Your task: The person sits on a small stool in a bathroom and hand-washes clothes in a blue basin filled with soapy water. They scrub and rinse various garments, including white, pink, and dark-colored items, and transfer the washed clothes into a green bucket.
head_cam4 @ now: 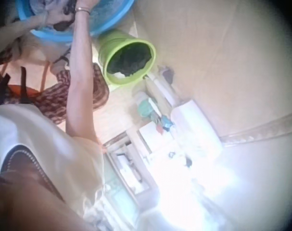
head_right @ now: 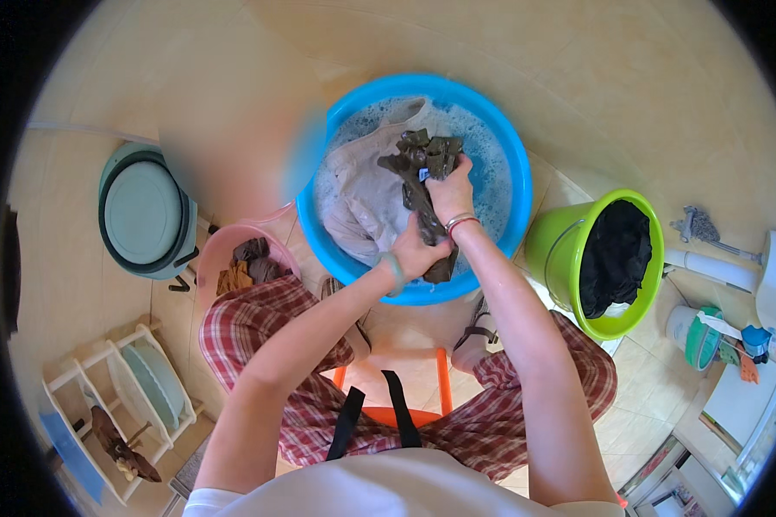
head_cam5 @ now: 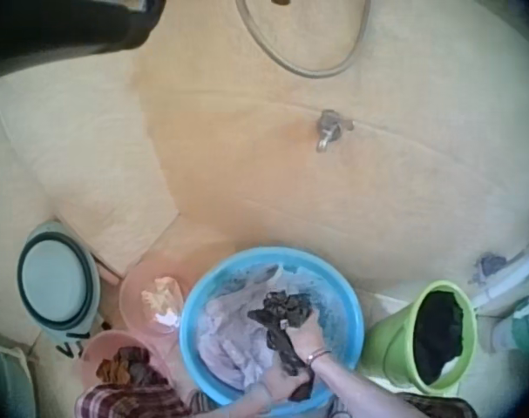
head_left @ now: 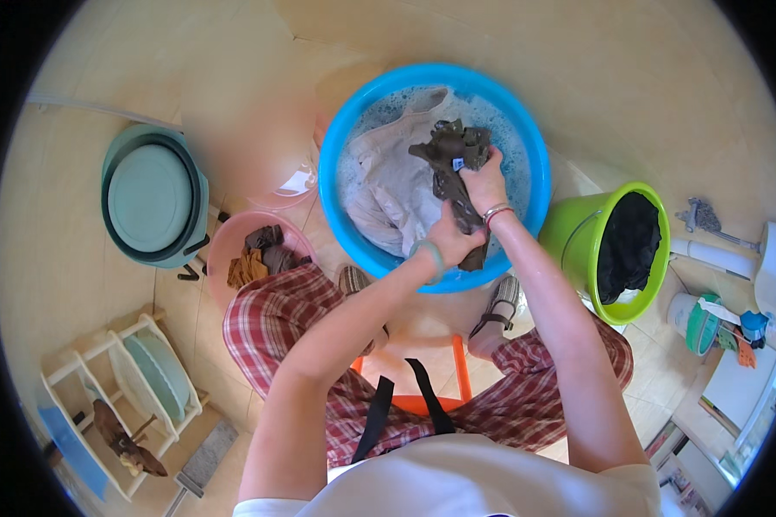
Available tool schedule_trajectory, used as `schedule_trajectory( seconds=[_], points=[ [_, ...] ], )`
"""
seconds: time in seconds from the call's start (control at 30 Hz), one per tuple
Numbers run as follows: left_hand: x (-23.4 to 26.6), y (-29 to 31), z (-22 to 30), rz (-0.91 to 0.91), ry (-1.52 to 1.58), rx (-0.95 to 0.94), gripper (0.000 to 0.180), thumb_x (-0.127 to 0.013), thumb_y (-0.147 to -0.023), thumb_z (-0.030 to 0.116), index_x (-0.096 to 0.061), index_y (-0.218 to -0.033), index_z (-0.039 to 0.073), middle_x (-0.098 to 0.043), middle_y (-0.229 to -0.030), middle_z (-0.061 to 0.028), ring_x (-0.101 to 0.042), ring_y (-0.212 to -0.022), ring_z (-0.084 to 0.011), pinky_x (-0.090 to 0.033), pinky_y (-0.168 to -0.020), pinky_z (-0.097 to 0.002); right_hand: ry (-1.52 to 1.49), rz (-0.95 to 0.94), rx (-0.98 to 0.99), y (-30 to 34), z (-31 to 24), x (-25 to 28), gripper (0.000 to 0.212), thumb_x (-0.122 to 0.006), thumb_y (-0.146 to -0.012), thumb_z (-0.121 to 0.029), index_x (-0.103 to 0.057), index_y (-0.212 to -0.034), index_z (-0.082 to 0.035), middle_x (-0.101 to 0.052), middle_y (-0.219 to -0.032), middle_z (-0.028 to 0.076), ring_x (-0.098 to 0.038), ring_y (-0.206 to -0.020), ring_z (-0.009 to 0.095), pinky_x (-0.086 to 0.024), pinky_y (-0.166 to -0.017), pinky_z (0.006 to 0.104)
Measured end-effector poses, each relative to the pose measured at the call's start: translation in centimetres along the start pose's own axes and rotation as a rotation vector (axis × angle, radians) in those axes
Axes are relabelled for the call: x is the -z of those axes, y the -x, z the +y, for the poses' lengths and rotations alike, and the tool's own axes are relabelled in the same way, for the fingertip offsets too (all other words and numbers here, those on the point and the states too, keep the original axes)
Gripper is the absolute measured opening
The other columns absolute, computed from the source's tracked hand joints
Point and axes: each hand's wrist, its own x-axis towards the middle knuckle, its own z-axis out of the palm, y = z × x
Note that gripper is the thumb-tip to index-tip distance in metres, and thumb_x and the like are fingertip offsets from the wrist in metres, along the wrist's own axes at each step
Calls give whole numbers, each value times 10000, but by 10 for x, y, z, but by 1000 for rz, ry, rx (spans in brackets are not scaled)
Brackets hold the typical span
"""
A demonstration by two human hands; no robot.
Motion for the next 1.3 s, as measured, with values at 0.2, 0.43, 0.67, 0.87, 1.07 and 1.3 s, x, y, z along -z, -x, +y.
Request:
schedule_trajectory(
  seconds=[0.2, 0.43, 0.67, 0.87, 1.07, 1.3],
  points=[
    [40, 7, 15, -266, 1243, 157, 791, -549, -926, 584, -330, -1474, 57, -481, -1415, -112, -486, -1266, -256, -364, -1093, -417, -153, -189, 181, 32, 6, 17, 970, -688, -790, -234, -81, -1506, 12, -543, -1272, 318, -577, -1145, 436, -462, -990, 401],
    [23, 6, 41, 87, 862, -2, 534, -645, -923, 374, -532, -1329, 46, -609, -1245, -52, -591, -1098, -174, -473, -943, -337, 479, -215, 497, 82, -28, 50, 950, -691, -802, -304, -139, -1547, -99, -443, -1418, 242, -378, -1335, 417, -380, -1050, 446],
    [41, 1, 48, -77, 1097, 330, 469, -537, -915, 477, -647, -1086, 55, -695, -908, -86, -668, -721, -214, -560, -651, -353, -1041, -500, 86, 33, 15, 62, 837, -627, -896, -529, -239, -1542, -164, -354, -1520, 141, -421, -1344, 338, -361, -1089, 434],
    [27, 20, 70, -198, 974, 400, 448, -524, -937, 447, -618, -1082, 33, -687, -895, -101, -663, -665, -227, -564, -613, -365, -1315, -916, 178, 29, -30, 65, 561, -667, -892, -359, -461, -1352, -115, -442, -1421, 164, -538, -1232, 340, -476, -990, 445],
    [34, 42, 77, -411, 1155, 214, 489, -571, -948, 445, -552, -1213, 35, -661, -1006, -81, -663, -843, -205, -565, -754, -349, -1164, -711, 150, 33, -45, 77, 229, -676, -844, -71, -559, -1041, -65, -617, -1153, 127, -655, -1031, 270, -546, -872, 391],
    [34, 39, 98, -269, 314, -38, 530, -795, -800, 311, -576, -1192, 29, -654, -1012, -38, -619, -866, -138, -512, -769, -290, -721, -659, 295, 24, -46, 76, 383, -580, -967, -159, -563, -1339, -68, -650, -1020, 31, -597, -903, 91, -488, -828, 249]
  ],
)
